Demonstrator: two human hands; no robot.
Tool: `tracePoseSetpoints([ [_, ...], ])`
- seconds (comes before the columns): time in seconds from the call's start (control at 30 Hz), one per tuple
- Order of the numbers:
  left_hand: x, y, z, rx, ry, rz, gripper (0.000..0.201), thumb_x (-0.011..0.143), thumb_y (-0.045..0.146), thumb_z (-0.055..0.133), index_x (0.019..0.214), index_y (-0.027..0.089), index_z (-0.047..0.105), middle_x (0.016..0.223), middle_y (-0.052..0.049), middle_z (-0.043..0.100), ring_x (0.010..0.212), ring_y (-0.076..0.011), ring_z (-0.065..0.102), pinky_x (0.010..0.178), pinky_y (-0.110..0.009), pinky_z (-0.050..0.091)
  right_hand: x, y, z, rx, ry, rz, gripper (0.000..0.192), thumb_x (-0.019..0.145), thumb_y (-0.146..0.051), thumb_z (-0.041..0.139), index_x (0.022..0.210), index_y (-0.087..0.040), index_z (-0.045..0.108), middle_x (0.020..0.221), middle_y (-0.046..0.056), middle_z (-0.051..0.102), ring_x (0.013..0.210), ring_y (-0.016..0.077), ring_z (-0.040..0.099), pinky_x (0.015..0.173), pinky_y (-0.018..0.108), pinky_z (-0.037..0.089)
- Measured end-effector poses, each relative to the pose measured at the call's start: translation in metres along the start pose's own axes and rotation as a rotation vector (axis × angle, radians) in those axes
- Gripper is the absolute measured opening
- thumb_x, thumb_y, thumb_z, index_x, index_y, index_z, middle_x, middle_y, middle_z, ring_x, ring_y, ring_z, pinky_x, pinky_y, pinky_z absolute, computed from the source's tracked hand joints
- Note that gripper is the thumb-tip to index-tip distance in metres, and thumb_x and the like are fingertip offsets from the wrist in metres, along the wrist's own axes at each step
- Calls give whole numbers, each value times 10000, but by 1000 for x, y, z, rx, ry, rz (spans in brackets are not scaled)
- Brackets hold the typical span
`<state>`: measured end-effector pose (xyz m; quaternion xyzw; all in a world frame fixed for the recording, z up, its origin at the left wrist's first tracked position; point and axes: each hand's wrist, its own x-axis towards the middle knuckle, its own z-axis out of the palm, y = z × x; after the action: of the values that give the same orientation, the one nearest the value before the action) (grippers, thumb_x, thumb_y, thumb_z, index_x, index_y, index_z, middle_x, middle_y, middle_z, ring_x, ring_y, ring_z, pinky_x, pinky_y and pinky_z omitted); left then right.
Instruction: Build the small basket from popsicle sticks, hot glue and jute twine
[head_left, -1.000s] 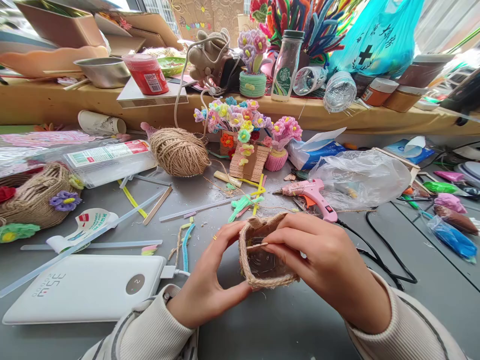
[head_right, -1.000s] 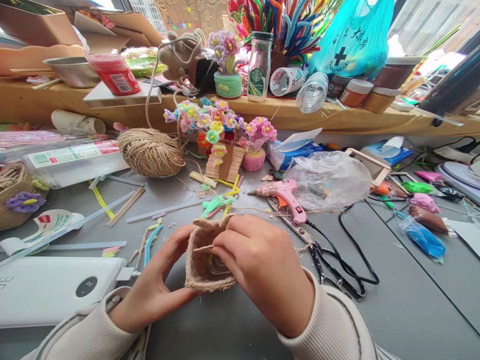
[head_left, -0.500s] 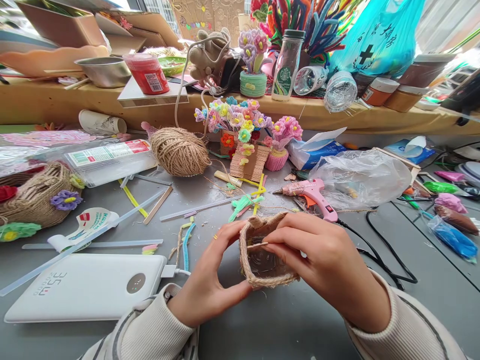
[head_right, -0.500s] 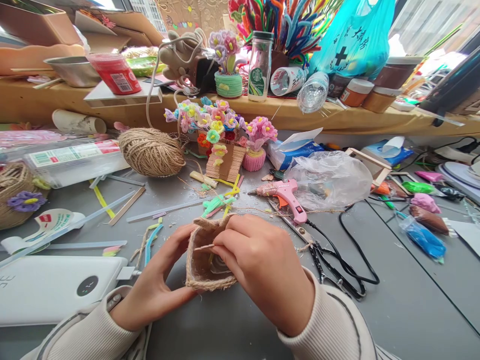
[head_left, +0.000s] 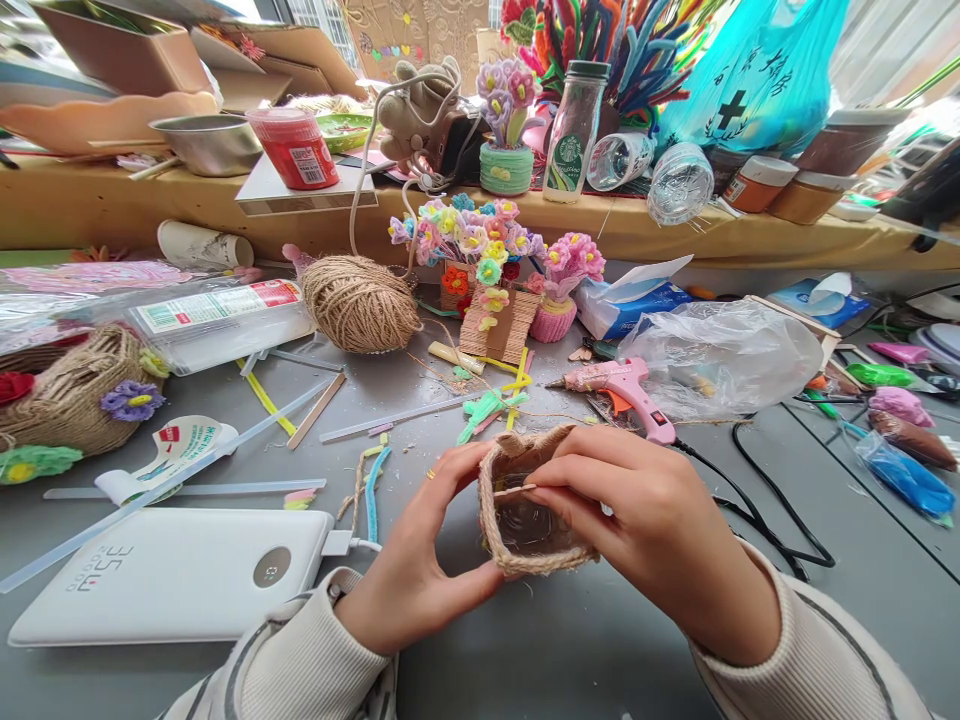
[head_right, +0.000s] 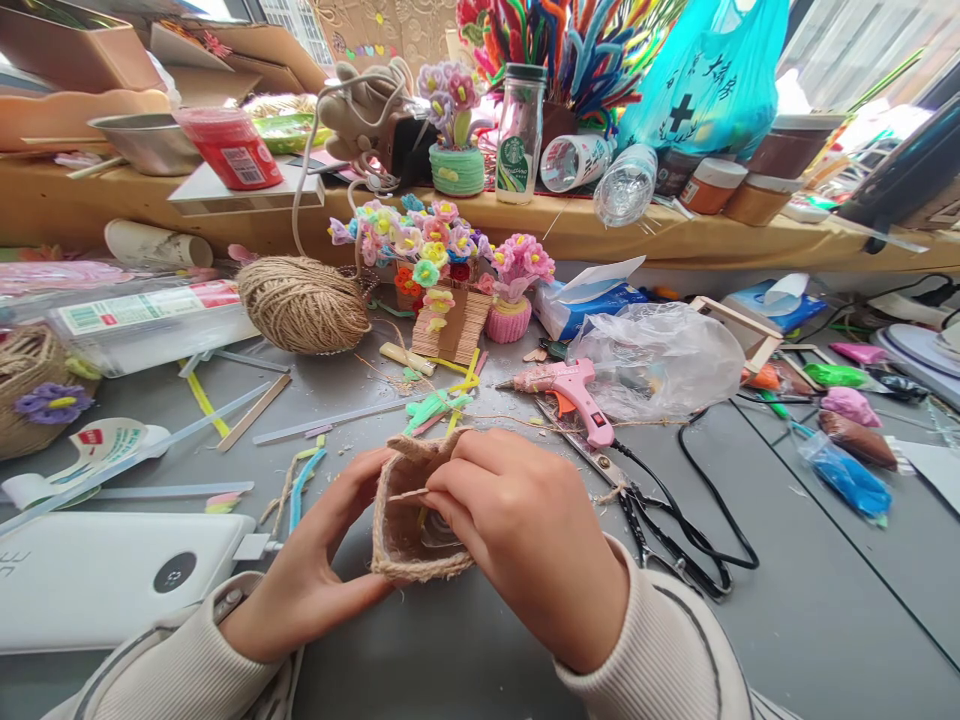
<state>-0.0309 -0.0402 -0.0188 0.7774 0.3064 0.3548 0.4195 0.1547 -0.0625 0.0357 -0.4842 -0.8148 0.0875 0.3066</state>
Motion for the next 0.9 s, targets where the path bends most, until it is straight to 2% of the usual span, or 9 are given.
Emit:
tracePoseSetpoints([
  [0.23, 0, -3, 1, -25, -16, -18, 669, 697, 216, 653, 1263, 279, 301, 1276, -69, 409, 1170, -248, 414, 1003, -379, 362, 0, 2, 3, -18, 32, 6, 163, 813, -200, 511, 750, -171, 659, 716, 25, 623, 680, 116, 547, 637, 233, 424],
  [0.5, 6, -1, 5, -132, -19, 11, 581, 706, 209, 642, 1213, 209, 358, 1296, -79, 418, 1183, -221, 420, 1014, -349, 357, 0, 5, -1, -71, 11, -13, 127, 785, -188, 542, 755, -169, 664, 777, 33, 647, 717, 134, 566, 657, 255, 425],
  [0.9, 7, -6, 9, -194, -7, 17, 626, 662, 216, 673, 1207, 167, 370, 1286, -101, 425, 1167, -234, 431, 998, -373, 363, 2, 9, -2, -76, 5, 5, 109, 747, -204, 583, 733, -153, 678, 728, 23, 636, 615, 104, 510, 565, 234, 364],
])
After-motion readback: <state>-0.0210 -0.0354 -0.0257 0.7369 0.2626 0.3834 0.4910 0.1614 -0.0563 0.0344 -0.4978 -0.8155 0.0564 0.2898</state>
